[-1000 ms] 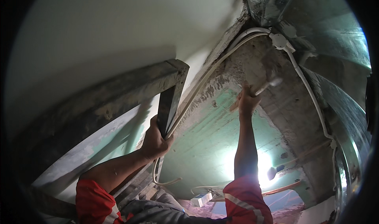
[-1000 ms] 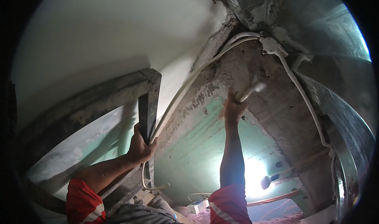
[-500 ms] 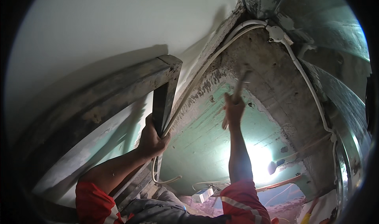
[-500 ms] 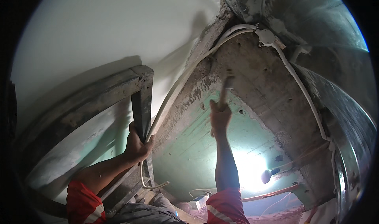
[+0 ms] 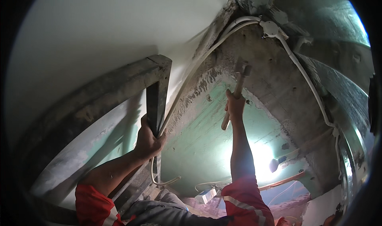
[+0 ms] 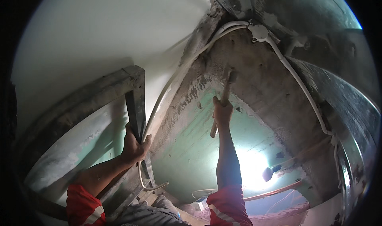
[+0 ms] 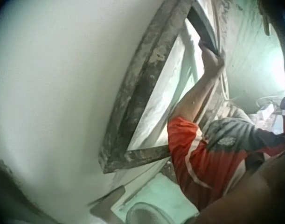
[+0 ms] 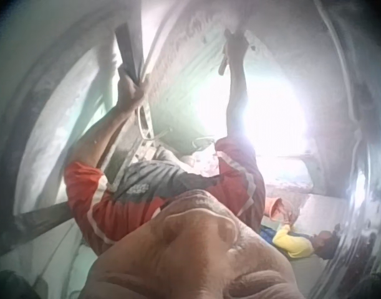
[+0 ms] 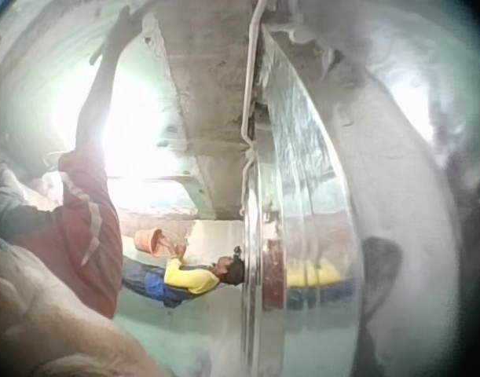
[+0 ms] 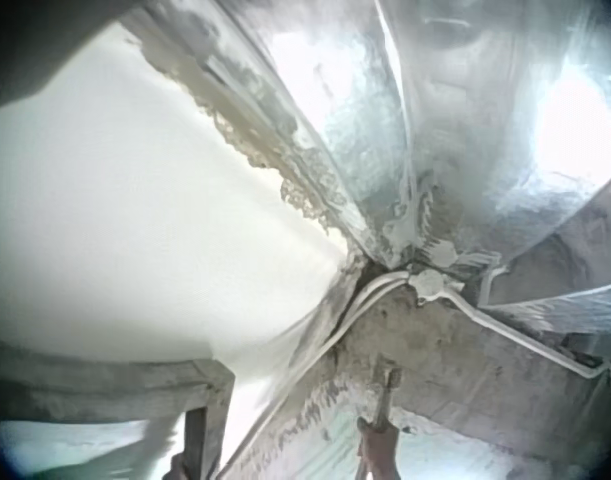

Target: The person uses a hammer to chip away at a concrete ceiling, removing loose material and debris. Another person is visible in the background, but the primary focus is on the ceiling work.

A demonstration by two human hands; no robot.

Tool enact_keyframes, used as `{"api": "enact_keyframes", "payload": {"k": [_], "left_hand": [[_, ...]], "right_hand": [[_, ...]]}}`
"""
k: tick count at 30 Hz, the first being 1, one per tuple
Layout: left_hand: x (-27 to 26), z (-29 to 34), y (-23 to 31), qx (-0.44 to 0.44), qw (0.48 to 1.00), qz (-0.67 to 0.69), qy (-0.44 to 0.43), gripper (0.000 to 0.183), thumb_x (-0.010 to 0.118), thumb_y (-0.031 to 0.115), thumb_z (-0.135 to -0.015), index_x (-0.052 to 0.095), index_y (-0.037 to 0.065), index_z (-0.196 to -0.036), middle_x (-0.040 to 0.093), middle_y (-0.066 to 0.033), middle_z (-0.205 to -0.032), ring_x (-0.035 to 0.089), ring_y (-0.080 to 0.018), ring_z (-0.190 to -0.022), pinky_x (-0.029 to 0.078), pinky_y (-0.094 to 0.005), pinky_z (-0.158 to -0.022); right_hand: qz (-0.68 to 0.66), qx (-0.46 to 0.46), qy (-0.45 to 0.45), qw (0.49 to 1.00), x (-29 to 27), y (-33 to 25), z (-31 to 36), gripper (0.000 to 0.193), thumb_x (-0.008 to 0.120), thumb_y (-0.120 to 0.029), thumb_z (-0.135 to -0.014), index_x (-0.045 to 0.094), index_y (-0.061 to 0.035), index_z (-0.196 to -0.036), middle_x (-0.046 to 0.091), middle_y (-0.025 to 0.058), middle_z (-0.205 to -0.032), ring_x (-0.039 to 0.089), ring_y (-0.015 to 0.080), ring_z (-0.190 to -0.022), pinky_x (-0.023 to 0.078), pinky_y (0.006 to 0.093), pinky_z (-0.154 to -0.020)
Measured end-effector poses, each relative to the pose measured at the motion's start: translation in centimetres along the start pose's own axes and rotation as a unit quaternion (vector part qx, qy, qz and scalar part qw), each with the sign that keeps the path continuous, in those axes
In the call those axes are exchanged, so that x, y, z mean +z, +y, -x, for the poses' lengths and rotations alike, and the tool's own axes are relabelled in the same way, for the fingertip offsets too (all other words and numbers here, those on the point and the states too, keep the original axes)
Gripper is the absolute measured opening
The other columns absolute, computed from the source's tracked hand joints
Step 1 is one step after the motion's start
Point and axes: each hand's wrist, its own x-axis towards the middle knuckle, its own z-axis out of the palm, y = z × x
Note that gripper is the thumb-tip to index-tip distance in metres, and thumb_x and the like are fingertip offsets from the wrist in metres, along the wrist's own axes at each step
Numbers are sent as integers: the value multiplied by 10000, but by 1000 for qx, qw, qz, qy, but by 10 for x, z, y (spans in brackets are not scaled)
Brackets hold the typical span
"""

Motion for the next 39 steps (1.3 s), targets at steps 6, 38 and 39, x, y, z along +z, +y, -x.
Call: {"api": "enact_keyframes", "payload": {"k": [6, 38, 39], "left_hand": [[-1, -4, 1, 20, 999, -3, 28, 559, 660, 123, -848, 317, -46, -1255, 591, -154, -957, 632, -234, -829, 514, -350, -767], [5, -1, 9, 19, 999, 26, -12, 556, 655, 102, -829, 320, -42, -1249, 588, -161, -955, 632, -242, -833, 513, -355, -769], [8, 0, 10, 11, 1000, 24, -16, 553, 655, 102, -830, 323, -43, -1247, 586, -160, -957, 632, -241, -832, 513, -355, -767]], "right_hand": [[-196, -268, 127, 935, -10, -76, 11, 303, 697, -219, -893, 524, -62, -700, 472, 3, -494, 470, 116, -426, 390, 302, -442], [62, -102, 21, 993, -13, 11, -37, 371, 738, -292, -822, 628, 62, -812, 583, 79, -661, 543, 156, -642, 445, 364, -604], [135, -72, -2, 988, -20, 34, -50, 377, 737, -297, -823, 630, 65, -822, 587, 83, -665, 551, 167, -641, 450, 365, -608]]}}
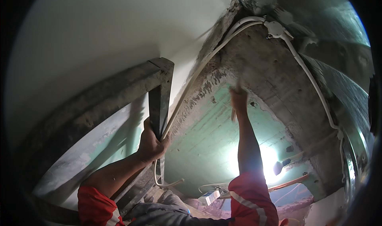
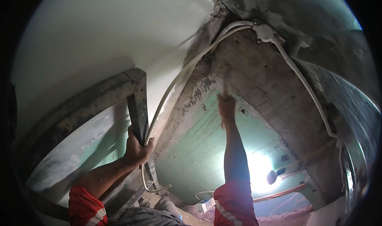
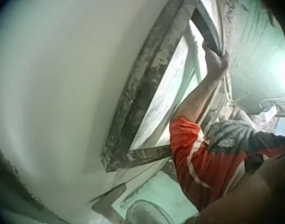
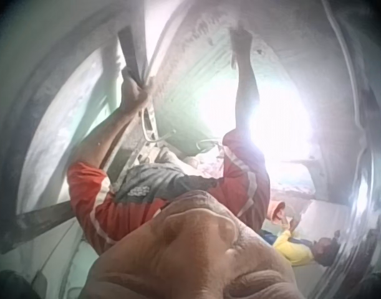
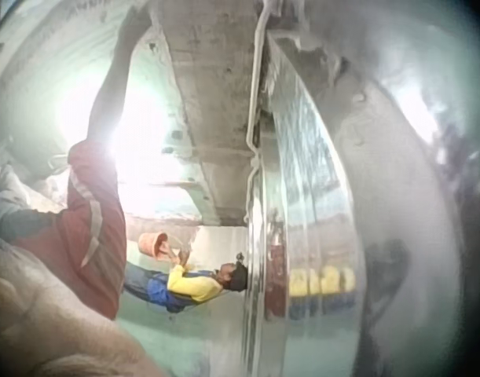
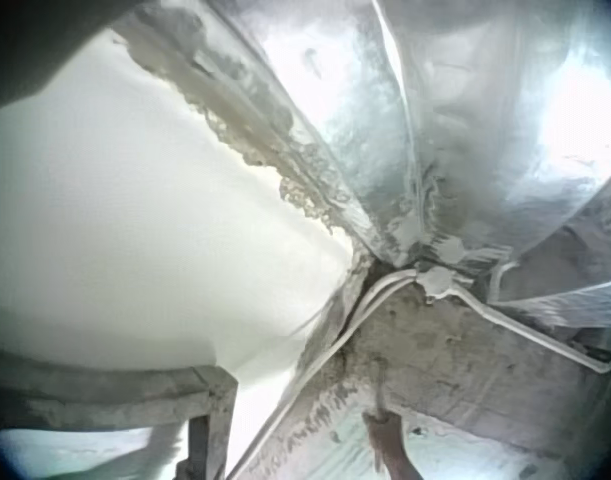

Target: The person uses a hammer to chip away at a concrete ceiling, removing loose material and debris. Another person is visible in the background, but the primary focus is on the ceiling work.

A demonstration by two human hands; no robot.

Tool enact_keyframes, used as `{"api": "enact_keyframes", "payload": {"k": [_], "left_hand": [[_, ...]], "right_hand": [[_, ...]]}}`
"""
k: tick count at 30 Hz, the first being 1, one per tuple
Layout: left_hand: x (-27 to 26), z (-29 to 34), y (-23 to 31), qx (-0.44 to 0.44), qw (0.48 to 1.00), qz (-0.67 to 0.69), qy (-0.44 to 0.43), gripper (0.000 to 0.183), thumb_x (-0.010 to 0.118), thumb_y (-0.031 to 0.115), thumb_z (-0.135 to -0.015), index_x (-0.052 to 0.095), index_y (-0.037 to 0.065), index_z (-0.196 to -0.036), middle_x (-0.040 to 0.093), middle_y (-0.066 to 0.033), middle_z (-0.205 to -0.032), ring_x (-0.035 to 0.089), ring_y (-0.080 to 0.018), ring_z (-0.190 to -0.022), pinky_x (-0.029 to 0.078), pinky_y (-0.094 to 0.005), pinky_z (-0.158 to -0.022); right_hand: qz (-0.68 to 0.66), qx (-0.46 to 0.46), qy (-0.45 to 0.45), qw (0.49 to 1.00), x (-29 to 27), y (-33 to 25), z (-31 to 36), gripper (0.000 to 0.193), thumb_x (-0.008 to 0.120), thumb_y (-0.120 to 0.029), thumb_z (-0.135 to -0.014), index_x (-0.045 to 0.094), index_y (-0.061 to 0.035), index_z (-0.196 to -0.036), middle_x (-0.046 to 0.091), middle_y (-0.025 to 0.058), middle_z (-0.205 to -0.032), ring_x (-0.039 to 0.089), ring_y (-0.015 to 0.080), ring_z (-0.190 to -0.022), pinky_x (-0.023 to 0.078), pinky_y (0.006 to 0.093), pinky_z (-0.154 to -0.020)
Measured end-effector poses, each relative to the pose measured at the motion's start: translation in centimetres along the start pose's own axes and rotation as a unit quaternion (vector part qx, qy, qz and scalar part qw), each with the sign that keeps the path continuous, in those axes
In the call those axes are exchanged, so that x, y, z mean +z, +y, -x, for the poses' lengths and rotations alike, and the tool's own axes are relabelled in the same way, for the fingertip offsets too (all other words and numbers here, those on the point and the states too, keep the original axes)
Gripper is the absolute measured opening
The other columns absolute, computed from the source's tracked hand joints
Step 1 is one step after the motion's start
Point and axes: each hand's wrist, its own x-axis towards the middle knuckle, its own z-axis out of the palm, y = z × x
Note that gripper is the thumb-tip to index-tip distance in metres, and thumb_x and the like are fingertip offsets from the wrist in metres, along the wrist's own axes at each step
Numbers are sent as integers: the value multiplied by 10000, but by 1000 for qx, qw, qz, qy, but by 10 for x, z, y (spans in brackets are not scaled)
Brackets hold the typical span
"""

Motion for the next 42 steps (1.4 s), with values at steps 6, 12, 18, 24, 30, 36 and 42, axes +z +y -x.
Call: {"api": "enact_keyframes", "payload": {"k": [6, 12, 18, 24, 30, 36, 42], "left_hand": [[-4, -3, -9, -4, 1000, -27, 10, 559, 660, 104, -832, 321, -50, -1249, 581, -165, -988, 634, -241, -856, 513, -350, -780], [-11, -1, -13, -1, 1000, 0, 26, 572, 668, 116, -834, 314, -57, -1248, 585, -180, -1005, 637, -244, -888, 511, -352, -807], [-2, -6, -1, -6, 1000, -14, 2, 570, 661, 111, -845, 297, -47, -1254, 589, -174, -1003, 641, -243, -891, 512, -362, -800], [-9, 0, 2, -63, 998, -10, 11, 568, 660, 114, -849, 296, -52, -1253, 583, -179, -1014, 640, -247, -901, 511, -358, -808], [-2, 2, 1, -20, 999, -29, 7, 578, 657, 115, -850, 288, -64, -1257, 584, -199, -1027, 638, -257, -908, 511, -362, -804], [-7, -2, -5, 10, 999, -36, 13, 573, 662, 98, -842, 292, -62, -1249, 587, -191, -1004, 643, -256, -871, 513, -357, -789], [-8, -1, -9, -6, 999, -29, 29, 555, 672, 102, -839, 310, -60, -1227, 591, -175, -966, 649, -253, -819, 520, -343, -749]], "right_hand": [[-1, -43, 5, 999, 5, -16, 23, 263, 724, -225, -863, 585, -33, -749, 528, 9, -567, 469, 116, -438, 392, 308, -456], [-296, -199, 125, 926, -25, -113, 30, 294, 729, -259, -880, 605, -34, -735, 567, 10, -607, 540, 113, -531, 419, 320, -484], [59, -46, -13, 997, -11, 18, 11, 310, 730, -269, -851, 571, -18, -766, 503, 3, -556, 478, 118, -445, 398, 312, -455], [-85, -24, -5, 996, -37, -77, 33, 290, 731, -251, -854, 583, -17, -767, 517, 4, -569, 497, 96, -488, 393, 314, -461], [-62, -97, 108, 987, -13, -29, 6, 297, 722, -245, -844, 621, 21, -758, 603, 86, -641, 596, 198, -623, 455, 374, -564], [105, 42, -63, 992, -4, 3, 58, 398, 730, -307, -808, 662, 73, -904, 657, 196, -721, 653, 258, -696, 490, 392, -651], [-148, -1, 69, 986, -34, -81, 89, 282, 700, -188, -904, 546, -70, -700, 546, 19, -573, 511, 104, -478, 436, 278, -503]]}}
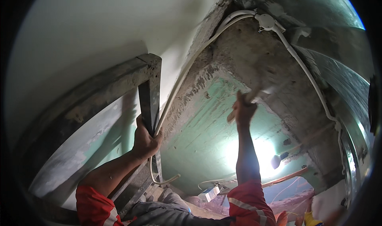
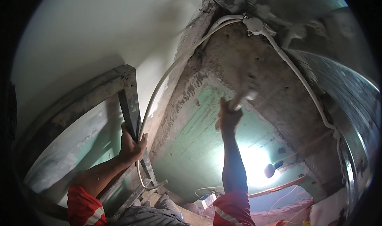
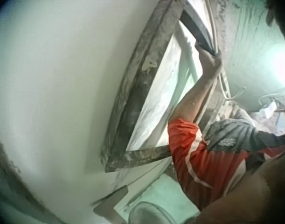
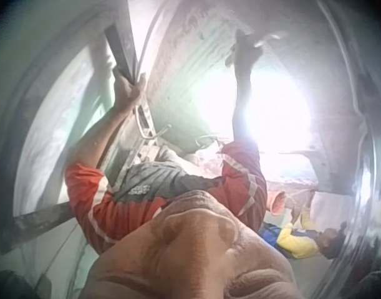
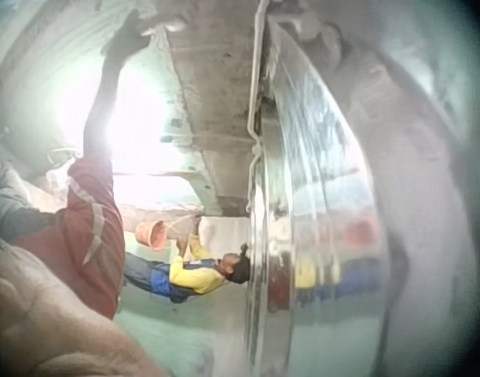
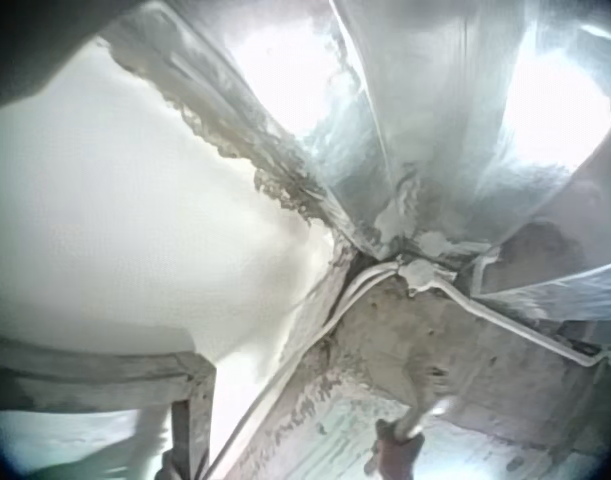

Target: The person uses a hammer to chip away at a concrete ceiling, removing loose material and debris. Another person is visible in the background, but the primary focus is on the ceiling work.

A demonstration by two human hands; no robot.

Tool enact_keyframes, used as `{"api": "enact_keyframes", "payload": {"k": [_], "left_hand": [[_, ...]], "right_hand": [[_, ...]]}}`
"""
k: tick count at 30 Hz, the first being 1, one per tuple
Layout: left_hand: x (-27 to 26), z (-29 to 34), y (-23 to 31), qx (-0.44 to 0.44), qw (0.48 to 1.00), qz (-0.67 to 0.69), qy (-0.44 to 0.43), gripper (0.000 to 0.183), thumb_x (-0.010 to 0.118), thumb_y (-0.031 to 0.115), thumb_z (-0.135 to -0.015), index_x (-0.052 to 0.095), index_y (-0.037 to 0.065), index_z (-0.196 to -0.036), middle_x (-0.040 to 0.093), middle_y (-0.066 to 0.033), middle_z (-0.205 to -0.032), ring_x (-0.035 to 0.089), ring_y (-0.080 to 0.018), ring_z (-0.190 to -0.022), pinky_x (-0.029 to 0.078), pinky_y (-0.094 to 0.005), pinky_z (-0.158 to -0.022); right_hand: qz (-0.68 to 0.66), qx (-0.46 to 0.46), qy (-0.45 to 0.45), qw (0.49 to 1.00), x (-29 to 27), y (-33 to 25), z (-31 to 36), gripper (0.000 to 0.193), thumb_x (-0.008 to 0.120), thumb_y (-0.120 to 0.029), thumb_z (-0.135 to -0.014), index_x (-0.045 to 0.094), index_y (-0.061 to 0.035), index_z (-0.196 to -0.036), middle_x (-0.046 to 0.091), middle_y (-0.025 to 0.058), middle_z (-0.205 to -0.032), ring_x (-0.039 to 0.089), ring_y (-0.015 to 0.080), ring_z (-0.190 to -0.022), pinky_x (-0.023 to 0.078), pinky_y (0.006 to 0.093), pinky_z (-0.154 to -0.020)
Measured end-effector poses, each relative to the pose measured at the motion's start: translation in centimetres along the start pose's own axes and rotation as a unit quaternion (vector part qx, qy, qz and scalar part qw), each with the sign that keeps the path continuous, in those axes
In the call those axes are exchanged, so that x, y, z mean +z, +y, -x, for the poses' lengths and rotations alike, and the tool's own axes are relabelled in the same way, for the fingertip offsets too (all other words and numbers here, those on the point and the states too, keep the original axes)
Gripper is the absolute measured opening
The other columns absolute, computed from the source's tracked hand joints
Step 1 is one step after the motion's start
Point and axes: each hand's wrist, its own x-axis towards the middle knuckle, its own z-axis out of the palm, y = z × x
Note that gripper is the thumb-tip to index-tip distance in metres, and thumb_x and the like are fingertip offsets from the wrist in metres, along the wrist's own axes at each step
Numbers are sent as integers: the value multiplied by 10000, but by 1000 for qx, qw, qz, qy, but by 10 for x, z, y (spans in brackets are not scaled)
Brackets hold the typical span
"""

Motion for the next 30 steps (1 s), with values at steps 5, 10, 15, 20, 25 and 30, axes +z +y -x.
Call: {"api": "enact_keyframes", "payload": {"k": [5, 10, 15, 20, 25, 30], "left_hand": [[1, -1, 6, 8, 1000, 1, 0, 555, 671, 115, -846, 313, -62, -1230, 596, -188, -969, 644, -261, -868, 516, -362, -783], [10, -7, 5, 13, 1000, 8, -27, 577, 674, 114, -842, 307, -70, -1247, 590, -205, -991, 640, -278, -889, 513, -368, -805], [5, -1, 5, -6, 999, 52, -6, 503, 659, 73, -854, 320, -13, -1215, 508, -122, -998, 532, -188, -898, 462, -342, -807], [1, 2, 0, -36, 998, 42, -2, 503, 661, 69, -848, 306, -2, -1198, 500, -112, -981, 530, -181, -886, 464, -343, -799], [13, 2, 6, 12, 999, 31, -10, 506, 673, 97, -843, 322, -3, -1194, 501, -110, -975, 537, -187, -870, 467, -355, -785], [6, 2, 1, 14, 1000, -1, 6, 488, 665, 92, -848, 331, -2, -1191, 507, -116, -986, 539, -194, -870, 463, -351, -792]], "right_hand": [[-150, -296, 61, 941, 3, 17, -26, 200, 663, -171, -908, 587, -36, -781, 560, 27, -604, 546, 125, -562, 450, 311, -533], [311, 17, -97, 945, -13, 136, -41, 320, 709, -270, -843, 642, 43, -853, 622, 103, -687, 596, 179, -658, 459, 387, -592], [165, 9, -66, 984, -7, 64, -4, 260, 717, -224, -862, 648, 24, -821, 601, 59, -631, 592, 161, -625, 450, 368, -549], [-135, -181, 43, 973, -7, -26, -9, 276, 695, -209, -909, 582, -60, -706, 544, 26, -585, 524, 117, -537, 422, 333, -480], [165, -43, 3, 985, -16, 110, -58, 239, 690, -234, -873, 638, -15, -792, 609, 79, -652, 584, 175, -618, 471, 364, -594], [180, 63, -84, 978, -6, 107, -8, 292, 728, -253, -858, 572, -45, -724, 521, 20, -548, 490, 117, -466, 418, 321, -509]]}}
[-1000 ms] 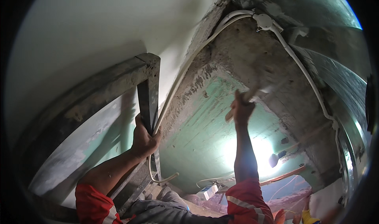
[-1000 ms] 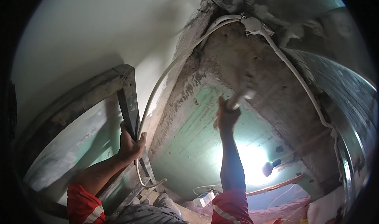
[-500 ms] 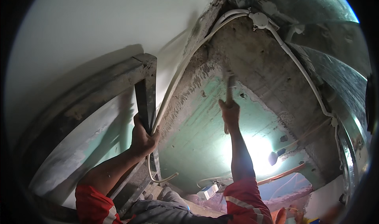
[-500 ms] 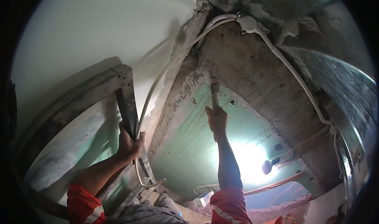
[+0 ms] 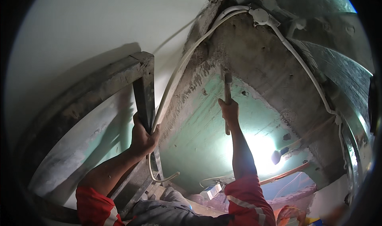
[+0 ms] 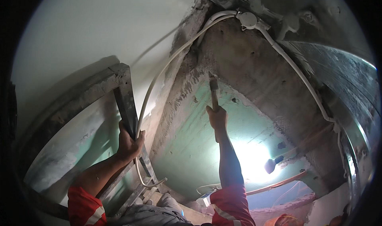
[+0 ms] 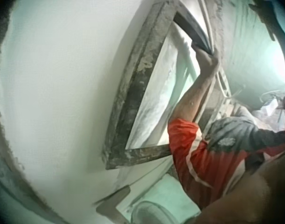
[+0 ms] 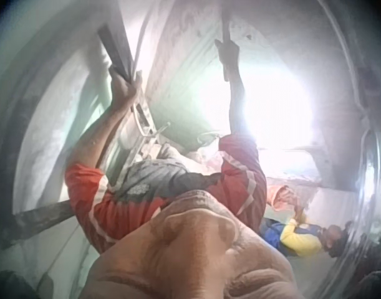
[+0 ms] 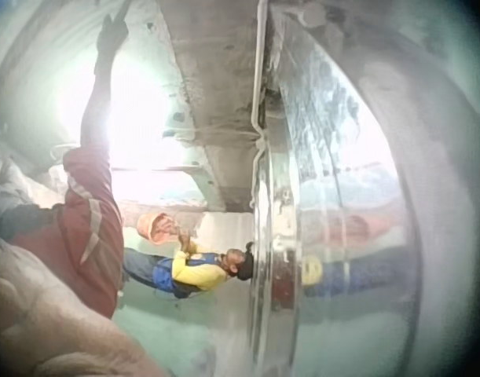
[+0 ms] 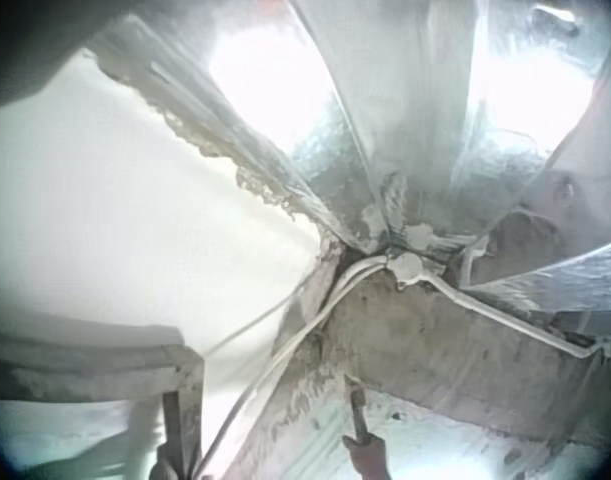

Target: The person uses a hammer to chip away at a concrete ceiling, removing loose material and debris. Another person is visible in the background, but the primary focus is on the ceiling work.

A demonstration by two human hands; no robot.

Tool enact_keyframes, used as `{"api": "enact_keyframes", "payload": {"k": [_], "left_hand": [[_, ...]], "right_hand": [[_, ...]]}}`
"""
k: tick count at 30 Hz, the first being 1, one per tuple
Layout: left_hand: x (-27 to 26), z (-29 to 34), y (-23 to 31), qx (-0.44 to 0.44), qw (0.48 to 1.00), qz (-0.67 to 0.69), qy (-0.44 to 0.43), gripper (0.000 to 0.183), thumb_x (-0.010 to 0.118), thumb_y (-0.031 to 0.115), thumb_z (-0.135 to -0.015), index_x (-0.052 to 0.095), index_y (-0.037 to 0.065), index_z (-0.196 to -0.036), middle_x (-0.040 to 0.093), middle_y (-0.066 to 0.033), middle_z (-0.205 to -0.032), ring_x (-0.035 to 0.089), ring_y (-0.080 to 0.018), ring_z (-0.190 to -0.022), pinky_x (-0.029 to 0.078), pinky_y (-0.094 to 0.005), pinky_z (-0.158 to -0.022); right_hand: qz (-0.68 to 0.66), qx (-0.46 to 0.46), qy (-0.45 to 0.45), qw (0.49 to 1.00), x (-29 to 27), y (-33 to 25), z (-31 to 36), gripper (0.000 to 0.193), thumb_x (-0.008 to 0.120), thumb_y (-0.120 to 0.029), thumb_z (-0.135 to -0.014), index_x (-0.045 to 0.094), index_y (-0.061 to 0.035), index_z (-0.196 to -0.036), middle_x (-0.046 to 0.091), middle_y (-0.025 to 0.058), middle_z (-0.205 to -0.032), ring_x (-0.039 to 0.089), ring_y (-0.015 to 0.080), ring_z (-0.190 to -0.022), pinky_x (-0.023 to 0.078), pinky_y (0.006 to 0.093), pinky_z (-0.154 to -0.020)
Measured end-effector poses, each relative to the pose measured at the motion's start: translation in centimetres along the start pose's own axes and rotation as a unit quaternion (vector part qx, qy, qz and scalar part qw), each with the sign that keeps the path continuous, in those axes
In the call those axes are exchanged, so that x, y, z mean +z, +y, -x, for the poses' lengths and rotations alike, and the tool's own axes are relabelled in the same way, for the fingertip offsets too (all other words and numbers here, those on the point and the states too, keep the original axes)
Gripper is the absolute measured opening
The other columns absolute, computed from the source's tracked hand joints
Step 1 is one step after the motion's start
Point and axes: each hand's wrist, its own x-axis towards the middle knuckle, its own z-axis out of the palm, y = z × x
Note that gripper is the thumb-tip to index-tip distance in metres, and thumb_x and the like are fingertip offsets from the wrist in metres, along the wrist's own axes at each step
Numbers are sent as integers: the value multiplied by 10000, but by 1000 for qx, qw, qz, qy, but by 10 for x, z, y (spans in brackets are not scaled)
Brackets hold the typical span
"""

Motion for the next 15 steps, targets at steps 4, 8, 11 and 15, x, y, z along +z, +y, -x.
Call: {"api": "enact_keyframes", "payload": {"k": [4, 8, 11, 15], "left_hand": [[-2, 1, 1, -41, 999, 32, -8, 532, 667, 95, -845, 320, -32, -1227, 541, -154, -1023, 580, -234, -913, 477, -359, -826], [-5, 3, -3, -42, 999, 23, -2, 597, 674, 107, -838, 302, -67, -1271, 574, -194, -1055, 619, -274, -957, 489, -372, -856], [0, 0, -1, -21, 1000, -2, -8, 614, 674, 107, -839, 291, -71, -1285, 573, -195, -1056, 614, -269, -963, 482, -380, -864], [5, 0, -7, -23, 999, 14, -16, 635, 675, 104, -839, 277, -76, -1300, 568, -198, -1067, 608, -269, -975, 475, -393, -877]], "right_hand": [[-122, -11, 70, 990, -40, -67, 39, 276, 700, -220, -901, 548, -62, -733, 489, -1, -546, 484, 105, -475, 427, 287, -514], [-322, -382, 188, 846, -76, -129, 39, 243, 579, -139, -950, 501, -73, -730, 542, 39, -632, 531, 130, -565, 460, 282, -568], [-234, -375, 252, 861, -54, -62, 5, 131, 567, -104, -901, 507, -50, -799, 516, 51, -629, 501, 147, -542, 455, 297, -546], [-36, 116, -75, 990, -9, 33, -24, 359, 756, -317, -821, 620, 0, -721, 584, 62, -623, 604, 169, -630, 467, 363, -558]]}}
